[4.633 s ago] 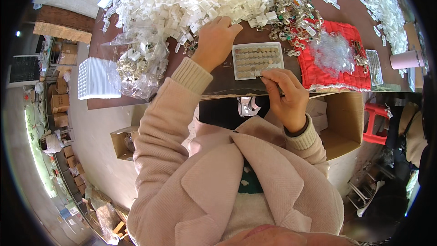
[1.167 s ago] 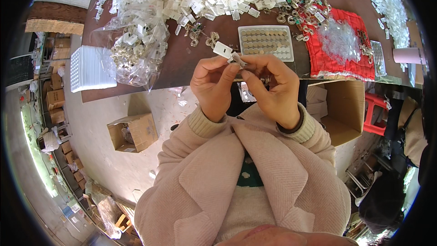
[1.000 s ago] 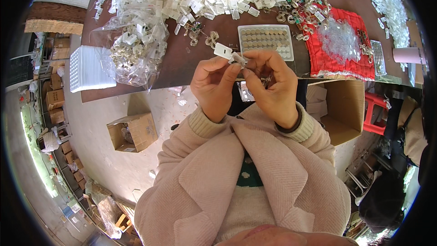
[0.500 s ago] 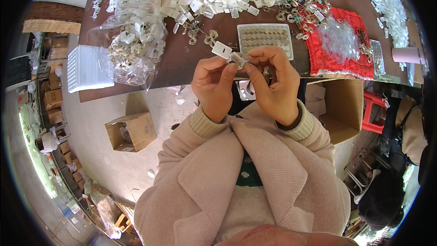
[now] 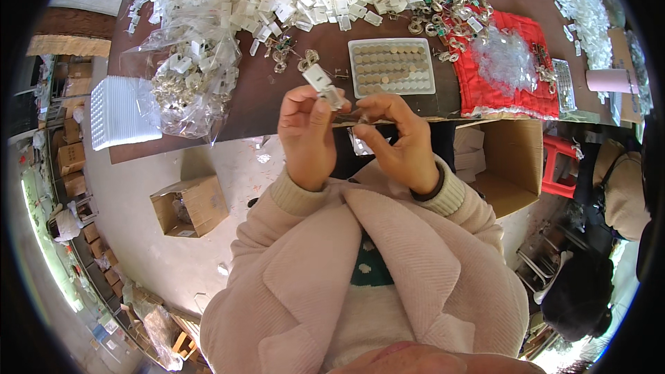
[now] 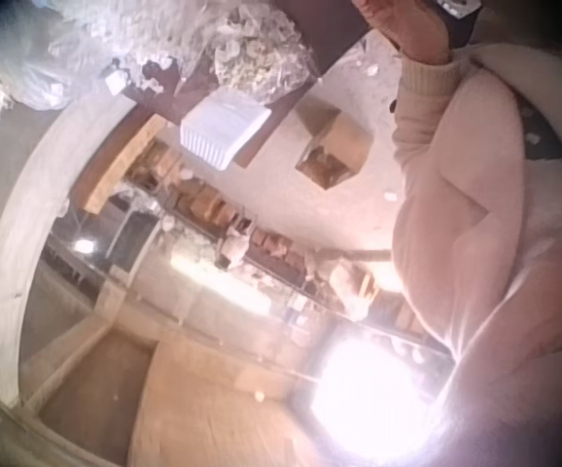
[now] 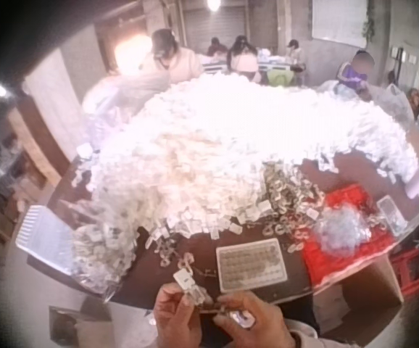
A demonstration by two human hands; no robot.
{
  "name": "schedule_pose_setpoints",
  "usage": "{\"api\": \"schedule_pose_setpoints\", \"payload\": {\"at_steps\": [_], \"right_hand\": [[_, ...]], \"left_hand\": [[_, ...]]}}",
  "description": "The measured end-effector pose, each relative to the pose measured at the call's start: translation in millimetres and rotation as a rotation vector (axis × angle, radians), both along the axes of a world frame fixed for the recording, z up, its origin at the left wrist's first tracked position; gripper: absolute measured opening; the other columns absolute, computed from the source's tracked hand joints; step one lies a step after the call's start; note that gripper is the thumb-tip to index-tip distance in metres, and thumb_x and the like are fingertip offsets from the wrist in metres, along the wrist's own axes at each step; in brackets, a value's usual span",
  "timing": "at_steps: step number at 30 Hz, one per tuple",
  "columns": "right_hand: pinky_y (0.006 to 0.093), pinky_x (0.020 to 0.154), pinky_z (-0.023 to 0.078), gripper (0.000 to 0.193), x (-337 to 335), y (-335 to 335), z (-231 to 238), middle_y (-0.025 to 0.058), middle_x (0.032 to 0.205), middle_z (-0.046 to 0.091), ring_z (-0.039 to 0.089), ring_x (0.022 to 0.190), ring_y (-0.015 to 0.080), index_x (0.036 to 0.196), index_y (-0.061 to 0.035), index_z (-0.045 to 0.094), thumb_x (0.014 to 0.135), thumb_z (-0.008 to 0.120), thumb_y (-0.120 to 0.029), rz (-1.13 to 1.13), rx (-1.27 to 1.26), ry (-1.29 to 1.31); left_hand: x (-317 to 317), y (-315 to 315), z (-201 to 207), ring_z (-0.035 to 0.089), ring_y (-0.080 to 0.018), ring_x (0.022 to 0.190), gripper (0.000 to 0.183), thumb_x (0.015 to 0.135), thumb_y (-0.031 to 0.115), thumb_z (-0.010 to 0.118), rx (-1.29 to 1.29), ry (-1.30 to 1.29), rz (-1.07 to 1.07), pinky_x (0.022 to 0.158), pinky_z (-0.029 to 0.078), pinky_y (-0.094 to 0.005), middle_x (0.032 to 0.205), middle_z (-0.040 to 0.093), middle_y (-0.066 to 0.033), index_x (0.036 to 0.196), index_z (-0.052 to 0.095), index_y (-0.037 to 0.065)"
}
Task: The person assembles small electronic components by hand, inserting metal pieces into white plastic housings and placing them into a compartmentalized tray. The person repeatedly picks up parts from a pile, fits them together, and arranges the finished units in the tray.
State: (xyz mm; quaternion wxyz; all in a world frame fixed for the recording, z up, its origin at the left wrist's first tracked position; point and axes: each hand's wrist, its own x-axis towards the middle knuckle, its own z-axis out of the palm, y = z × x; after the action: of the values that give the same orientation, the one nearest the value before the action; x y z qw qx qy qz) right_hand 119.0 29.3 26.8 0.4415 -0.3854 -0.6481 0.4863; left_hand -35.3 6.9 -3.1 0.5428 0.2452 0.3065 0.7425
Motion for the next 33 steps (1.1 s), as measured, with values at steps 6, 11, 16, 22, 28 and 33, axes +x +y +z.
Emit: {"api": "schedule_pose_setpoints", "payload": {"at_steps": [6, 11, 16, 22, 28, 33], "right_hand": [[0.0337, 0.070, 0.053, 0.015, 40, 41, -14, 0.0104, 0.093, 0.070, 0.067, 0.080, 0.0260, 0.099, -0.0052, 0.073, 0.085, 0.071, 0.001, -0.344, 0.350, -0.390], [0.0372, 0.070, 0.053, 0.018, 41, 56, -33, 0.0091, 0.091, 0.069, 0.066, 0.083, 0.0275, 0.098, -0.0092, 0.074, 0.081, 0.074, -0.004, -0.340, 0.475, -0.537], [0.0374, 0.068, 0.053, 0.015, 37, 57, -37, 0.0072, 0.087, 0.067, 0.066, 0.082, 0.0273, 0.094, -0.0109, 0.074, 0.080, 0.074, -0.007, -0.352, 0.440, -0.621], [0.0389, 0.067, 0.052, 0.016, 38, 60, -34, 0.0080, 0.089, 0.066, 0.065, 0.082, 0.0286, 0.096, -0.0103, 0.071, 0.081, 0.073, -0.006, -0.289, 0.421, -0.663], [0.0391, 0.067, 0.052, 0.016, 25, 49, -7, 0.0100, 0.092, 0.064, 0.064, 0.081, 0.0307, 0.098, -0.0072, 0.068, 0.083, 0.070, -0.003, -0.188, 0.479, -0.459], [0.0355, 0.070, 0.054, 0.022, 14, 25, 18, 0.0109, 0.093, 0.066, 0.066, 0.082, 0.0284, 0.099, -0.0046, 0.071, 0.078, 0.075, 0.002, -0.062, 0.550, -0.470]], "left_hand": [[-18, -3, -12, 0.069, -0.0225, 0.089, 0.016, 0.098, 0.007, 0.062, -0.102, -0.101, -0.092, 0.083, 0.057, -0.0365, 0.110, 0.070, -0.0154, 0.114, 0.058, 0.006], [-8, -6, -22, 0.070, -0.0226, 0.086, 0.013, 0.100, 0.007, 0.060, -0.124, -0.156, -0.174, 0.080, 0.058, -0.0362, 0.109, 0.070, -0.0178, 0.112, 0.060, 0.007], [-8, -5, -23, 0.070, -0.0234, 0.086, 0.014, 0.100, 0.009, 0.060, -0.098, -0.139, -0.226, 0.081, 0.058, -0.0365, 0.111, 0.070, -0.0205, 0.114, 0.061, 0.007], [-6, -2, -24, 0.071, -0.0259, 0.086, 0.014, 0.100, 0.005, 0.059, -0.134, -0.186, -0.255, 0.078, 0.059, -0.0357, 0.109, 0.071, -0.0197, 0.113, 0.059, 0.004], [2, 2, -21, 0.072, -0.0247, 0.087, 0.015, 0.099, 0.003, 0.060, -0.105, -0.182, -0.224, 0.078, 0.060, -0.0354, 0.109, 0.071, -0.0180, 0.114, 0.059, 0.001], [10, 1, -17, 0.071, -0.0240, 0.089, 0.017, 0.098, 0.003, 0.062, -0.028, -0.010, -0.182, 0.080, 0.060, -0.0361, 0.106, 0.071, -0.0155, 0.115, 0.060, 0.002]]}}
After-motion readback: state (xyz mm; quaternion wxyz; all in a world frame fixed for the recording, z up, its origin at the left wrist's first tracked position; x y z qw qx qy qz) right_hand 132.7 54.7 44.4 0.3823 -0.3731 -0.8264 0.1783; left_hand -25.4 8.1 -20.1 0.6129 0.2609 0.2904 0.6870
